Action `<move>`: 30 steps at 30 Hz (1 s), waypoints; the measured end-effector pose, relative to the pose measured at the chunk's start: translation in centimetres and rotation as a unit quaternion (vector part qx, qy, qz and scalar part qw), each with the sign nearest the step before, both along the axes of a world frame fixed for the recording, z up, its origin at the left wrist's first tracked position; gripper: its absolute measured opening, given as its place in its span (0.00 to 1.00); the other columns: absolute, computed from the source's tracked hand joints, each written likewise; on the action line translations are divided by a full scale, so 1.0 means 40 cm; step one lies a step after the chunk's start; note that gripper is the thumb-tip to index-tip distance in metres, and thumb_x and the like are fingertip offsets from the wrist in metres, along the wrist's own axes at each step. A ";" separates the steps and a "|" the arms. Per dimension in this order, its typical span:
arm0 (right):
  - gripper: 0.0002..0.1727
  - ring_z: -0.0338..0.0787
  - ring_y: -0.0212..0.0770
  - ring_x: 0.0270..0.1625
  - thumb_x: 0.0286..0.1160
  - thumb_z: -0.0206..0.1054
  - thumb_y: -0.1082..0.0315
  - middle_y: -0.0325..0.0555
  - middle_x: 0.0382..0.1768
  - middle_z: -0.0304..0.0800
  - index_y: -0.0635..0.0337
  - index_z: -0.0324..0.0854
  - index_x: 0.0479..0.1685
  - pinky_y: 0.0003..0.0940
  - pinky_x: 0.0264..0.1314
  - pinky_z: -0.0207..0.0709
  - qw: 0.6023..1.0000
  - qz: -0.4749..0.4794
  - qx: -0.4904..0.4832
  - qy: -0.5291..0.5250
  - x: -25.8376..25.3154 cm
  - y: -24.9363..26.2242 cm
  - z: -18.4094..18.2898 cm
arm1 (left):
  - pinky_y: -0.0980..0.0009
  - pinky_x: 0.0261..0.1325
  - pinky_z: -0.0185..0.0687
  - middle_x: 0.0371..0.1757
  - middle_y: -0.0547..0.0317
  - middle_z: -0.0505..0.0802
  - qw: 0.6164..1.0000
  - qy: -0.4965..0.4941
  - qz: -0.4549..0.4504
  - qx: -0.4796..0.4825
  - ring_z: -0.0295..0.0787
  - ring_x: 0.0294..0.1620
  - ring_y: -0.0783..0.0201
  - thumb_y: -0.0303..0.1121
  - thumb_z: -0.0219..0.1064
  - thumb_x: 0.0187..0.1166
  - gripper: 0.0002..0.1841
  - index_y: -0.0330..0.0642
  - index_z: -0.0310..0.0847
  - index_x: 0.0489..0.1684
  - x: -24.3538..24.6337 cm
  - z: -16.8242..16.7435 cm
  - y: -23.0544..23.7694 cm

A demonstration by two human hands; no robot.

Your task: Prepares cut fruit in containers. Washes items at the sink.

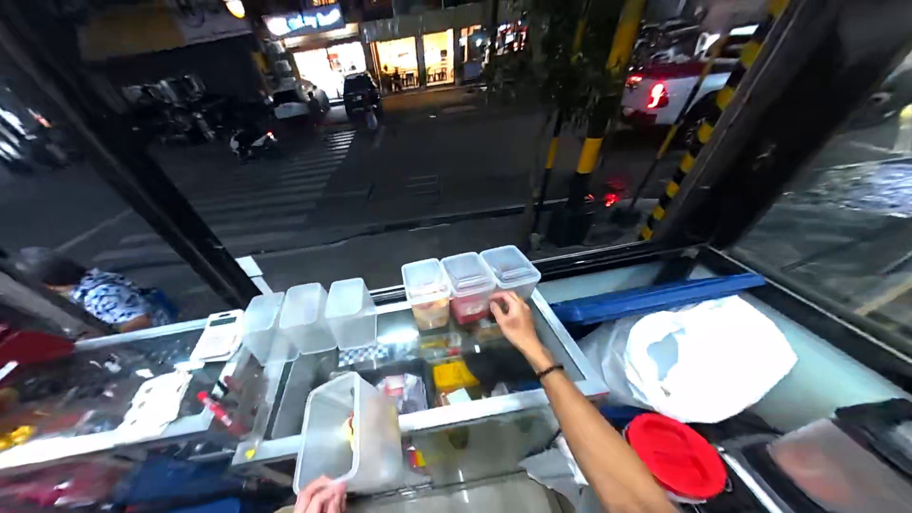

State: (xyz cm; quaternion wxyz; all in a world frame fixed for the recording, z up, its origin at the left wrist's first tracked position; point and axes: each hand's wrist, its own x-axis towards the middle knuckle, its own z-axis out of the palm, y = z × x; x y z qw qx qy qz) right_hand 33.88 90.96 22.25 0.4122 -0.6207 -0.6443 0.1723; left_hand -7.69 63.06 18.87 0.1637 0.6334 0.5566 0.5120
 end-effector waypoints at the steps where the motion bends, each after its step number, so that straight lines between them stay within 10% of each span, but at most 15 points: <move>1: 0.20 0.84 0.55 0.72 0.86 0.60 0.59 0.59 0.66 0.88 0.63 0.86 0.64 0.54 0.79 0.73 1.000 0.020 -0.006 -0.014 -0.007 0.080 0.029 | 0.69 0.57 0.89 0.57 0.37 0.89 1.000 0.019 0.005 0.001 0.91 0.52 0.63 0.25 0.62 0.82 0.11 0.25 0.89 0.46 -0.006 -0.011 0.070; 6: 0.20 0.80 0.57 0.78 0.85 0.63 0.58 0.55 0.73 0.83 0.55 0.84 0.69 0.58 0.81 0.71 0.976 0.166 0.033 -0.135 -0.204 0.394 0.079 | 0.69 0.59 0.89 0.56 0.40 0.91 0.995 0.100 0.027 -0.003 0.92 0.52 0.61 0.24 0.61 0.79 0.11 0.29 0.91 0.44 -0.066 -0.084 0.295; 12: 0.49 0.55 0.80 0.88 0.71 0.64 0.26 0.75 0.85 0.61 0.49 0.68 0.87 0.81 0.84 0.45 0.947 0.112 -0.125 -0.274 -0.386 0.581 0.014 | 0.65 0.66 0.87 0.62 0.44 0.92 0.992 0.115 0.050 -0.001 0.91 0.61 0.58 0.27 0.61 0.76 0.12 0.33 0.92 0.43 -0.129 -0.118 0.336; 16: 0.45 0.68 0.73 0.82 0.58 0.83 0.44 0.69 0.77 0.74 0.49 0.75 0.81 0.77 0.83 0.51 0.935 0.118 -0.116 -0.312 -0.432 0.545 0.003 | 0.75 0.65 0.83 0.57 0.53 0.90 0.983 0.130 0.082 0.099 0.88 0.58 0.69 0.35 0.61 0.81 0.08 0.44 0.86 0.40 -0.064 -0.064 0.258; 20: 0.28 0.53 0.67 0.92 0.60 0.82 0.47 0.50 0.85 0.71 0.38 0.89 0.64 0.86 0.82 0.33 0.859 0.386 -0.127 -0.313 -0.456 0.403 0.046 | 0.65 0.70 0.82 0.54 0.43 0.92 0.990 -0.056 -0.126 0.039 0.88 0.63 0.58 0.33 0.66 0.77 0.10 0.35 0.88 0.45 0.092 -0.099 0.252; 23: 0.36 0.36 0.75 0.94 0.54 0.82 0.39 0.52 0.96 0.43 0.29 0.84 0.70 0.92 0.78 0.32 0.802 0.432 -0.145 -0.387 -0.471 0.291 0.042 | 0.59 0.80 0.74 0.76 0.31 0.77 0.976 -0.172 -0.121 -0.059 0.73 0.81 0.51 0.37 0.82 0.63 0.37 0.25 0.71 0.69 0.170 -0.163 0.357; 27: 0.33 0.60 0.73 0.87 0.42 0.84 0.32 0.57 0.89 0.61 0.30 0.91 0.54 0.86 0.76 0.51 0.760 0.509 -0.028 -0.405 -0.447 0.216 0.007 | 0.54 0.90 0.61 0.91 0.27 0.55 0.967 -0.199 -0.120 -0.107 0.55 0.92 0.46 0.48 0.94 0.39 0.77 0.25 0.35 0.91 0.199 -0.242 0.583; 30: 0.30 0.63 0.71 0.86 0.38 0.83 0.31 0.57 0.84 0.71 0.33 0.94 0.45 0.82 0.80 0.50 0.763 0.575 0.004 -0.294 -0.425 0.166 -0.002 | 0.55 0.90 0.60 0.88 0.24 0.59 0.952 -0.188 -0.195 -0.141 0.60 0.90 0.44 0.43 0.96 0.19 0.85 0.19 0.34 0.89 0.200 -0.256 0.660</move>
